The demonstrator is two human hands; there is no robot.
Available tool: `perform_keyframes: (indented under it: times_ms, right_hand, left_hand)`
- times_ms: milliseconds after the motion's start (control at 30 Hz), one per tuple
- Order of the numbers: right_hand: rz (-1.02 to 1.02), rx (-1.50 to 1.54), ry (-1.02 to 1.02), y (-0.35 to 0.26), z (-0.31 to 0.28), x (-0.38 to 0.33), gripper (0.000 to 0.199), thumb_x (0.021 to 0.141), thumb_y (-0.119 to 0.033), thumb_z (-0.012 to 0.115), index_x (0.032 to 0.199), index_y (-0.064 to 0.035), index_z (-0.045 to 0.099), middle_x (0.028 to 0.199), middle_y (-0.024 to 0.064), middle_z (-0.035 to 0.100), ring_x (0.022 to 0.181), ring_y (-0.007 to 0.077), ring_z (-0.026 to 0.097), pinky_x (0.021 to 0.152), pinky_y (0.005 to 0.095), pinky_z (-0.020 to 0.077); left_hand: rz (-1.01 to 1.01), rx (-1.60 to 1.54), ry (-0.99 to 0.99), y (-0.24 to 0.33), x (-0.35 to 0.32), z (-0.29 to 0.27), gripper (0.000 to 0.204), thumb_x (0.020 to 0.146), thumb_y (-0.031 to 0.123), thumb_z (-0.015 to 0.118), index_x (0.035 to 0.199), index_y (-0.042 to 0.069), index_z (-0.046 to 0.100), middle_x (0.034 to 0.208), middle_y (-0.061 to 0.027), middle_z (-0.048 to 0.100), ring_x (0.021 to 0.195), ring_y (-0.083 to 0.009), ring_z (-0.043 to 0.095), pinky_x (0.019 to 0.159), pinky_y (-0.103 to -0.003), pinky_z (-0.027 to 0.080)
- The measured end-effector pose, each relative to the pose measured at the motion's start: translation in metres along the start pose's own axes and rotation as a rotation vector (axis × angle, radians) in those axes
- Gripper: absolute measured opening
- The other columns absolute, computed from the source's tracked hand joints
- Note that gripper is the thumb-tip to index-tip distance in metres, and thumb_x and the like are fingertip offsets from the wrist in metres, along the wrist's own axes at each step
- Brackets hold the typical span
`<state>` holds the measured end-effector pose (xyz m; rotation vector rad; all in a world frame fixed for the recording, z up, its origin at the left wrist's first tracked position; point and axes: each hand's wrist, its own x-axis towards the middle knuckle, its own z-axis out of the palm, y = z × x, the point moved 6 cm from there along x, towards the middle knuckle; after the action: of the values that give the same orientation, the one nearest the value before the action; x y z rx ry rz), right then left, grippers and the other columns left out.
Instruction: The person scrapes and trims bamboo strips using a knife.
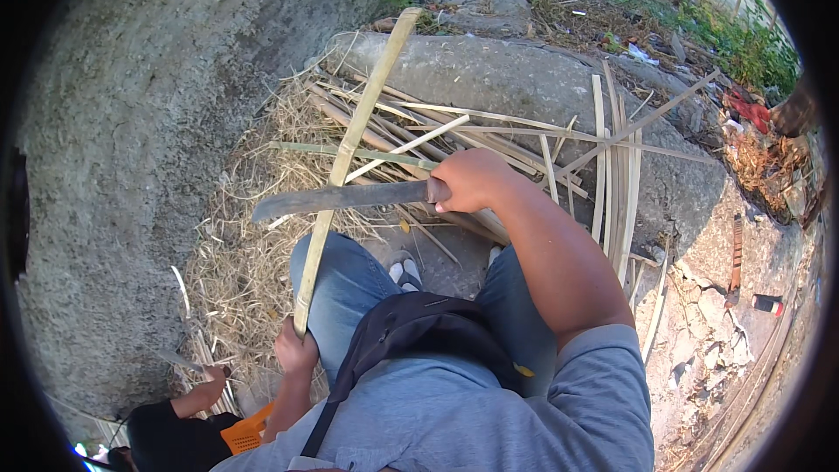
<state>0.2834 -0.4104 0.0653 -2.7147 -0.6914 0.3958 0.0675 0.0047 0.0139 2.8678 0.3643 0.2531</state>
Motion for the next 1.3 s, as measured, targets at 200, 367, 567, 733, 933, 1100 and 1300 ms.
perform_keyframes:
  times_ms: [200,367,567,733,933,1100,1300]
  right_hand:
    - [0.012,0.036,0.02,0.008,-0.002,-0.001,0.036,0.079,-0.043,0.08,0.1,-0.0143,0.073,0.097,0.011,0.074,0.098,0.0344,0.07,0.082,0.0485,0.0542]
    - [0.05,0.026,0.011,0.005,-0.009,-0.006,0.035,0.08,-0.039,0.078,0.1,-0.0116,0.072,0.099,0.0133,0.073,0.098,0.0365,0.068,0.083,0.0498,0.053]
    - [0.059,-0.003,-0.055,0.0,0.002,-0.001,0.035,0.081,-0.037,0.077,0.106,-0.0127,0.072,0.104,0.0137,0.073,0.102,0.0345,0.069,0.086,0.049,0.0539]
    - [0.18,0.26,0.086,0.029,-0.001,0.01,0.036,0.082,-0.035,0.075,0.107,-0.0103,0.071,0.104,0.0161,0.073,0.102,0.0356,0.069,0.085,0.049,0.0538]
    - [0.005,0.022,-0.068,-0.021,0.017,0.009,0.035,0.081,-0.036,0.075,0.105,-0.0112,0.071,0.104,0.016,0.073,0.099,0.036,0.07,0.083,0.0488,0.0547]
    - [0.021,0.07,-0.033,-0.01,0.016,0.019,0.035,0.082,-0.037,0.075,0.105,-0.0119,0.072,0.105,0.0154,0.073,0.1,0.0362,0.069,0.084,0.049,0.0544]
    - [0.165,0.188,0.026,0.019,0.006,0.015,0.036,0.082,-0.036,0.075,0.108,-0.0111,0.071,0.106,0.0158,0.073,0.105,0.0362,0.068,0.087,0.048,0.0536]
  left_hand:
    - [0.01,-0.009,0.012,0.0,-0.001,0.0,0.022,0.073,0.008,0.056,0.094,0.003,0.062,0.075,-0.0258,0.066,0.071,-0.0493,0.065,0.069,-0.058,0.052]
    - [0.013,0.003,0.002,-0.003,-0.001,0.001,0.023,0.073,0.009,0.057,0.094,0.003,0.062,0.075,-0.0257,0.066,0.071,-0.0486,0.066,0.069,-0.057,0.053]
    - [-0.044,0.116,-0.049,-0.002,-0.003,-0.005,0.024,0.075,0.013,0.062,0.096,0.003,0.062,0.075,-0.025,0.067,0.071,-0.0468,0.067,0.069,-0.056,0.054]
    - [-0.045,0.118,-0.036,-0.002,-0.004,-0.004,0.027,0.074,0.014,0.065,0.099,0.002,0.062,0.076,-0.0243,0.067,0.07,-0.0465,0.067,0.069,-0.055,0.054]
    - [-0.012,0.099,-0.034,-0.008,-0.003,-0.003,0.028,0.073,0.013,0.065,0.099,0.002,0.062,0.076,-0.0242,0.067,0.07,-0.0461,0.067,0.069,-0.055,0.054]
    - [-0.017,0.09,-0.052,-0.01,-0.004,-0.002,0.028,0.073,0.013,0.064,0.098,0.002,0.061,0.075,-0.0242,0.067,0.07,-0.0462,0.067,0.07,-0.055,0.054]
    - [-0.036,0.122,-0.066,-0.001,-0.002,-0.008,0.028,0.073,0.013,0.064,0.098,0.002,0.062,0.075,-0.0242,0.067,0.071,-0.0464,0.067,0.07,-0.055,0.054]
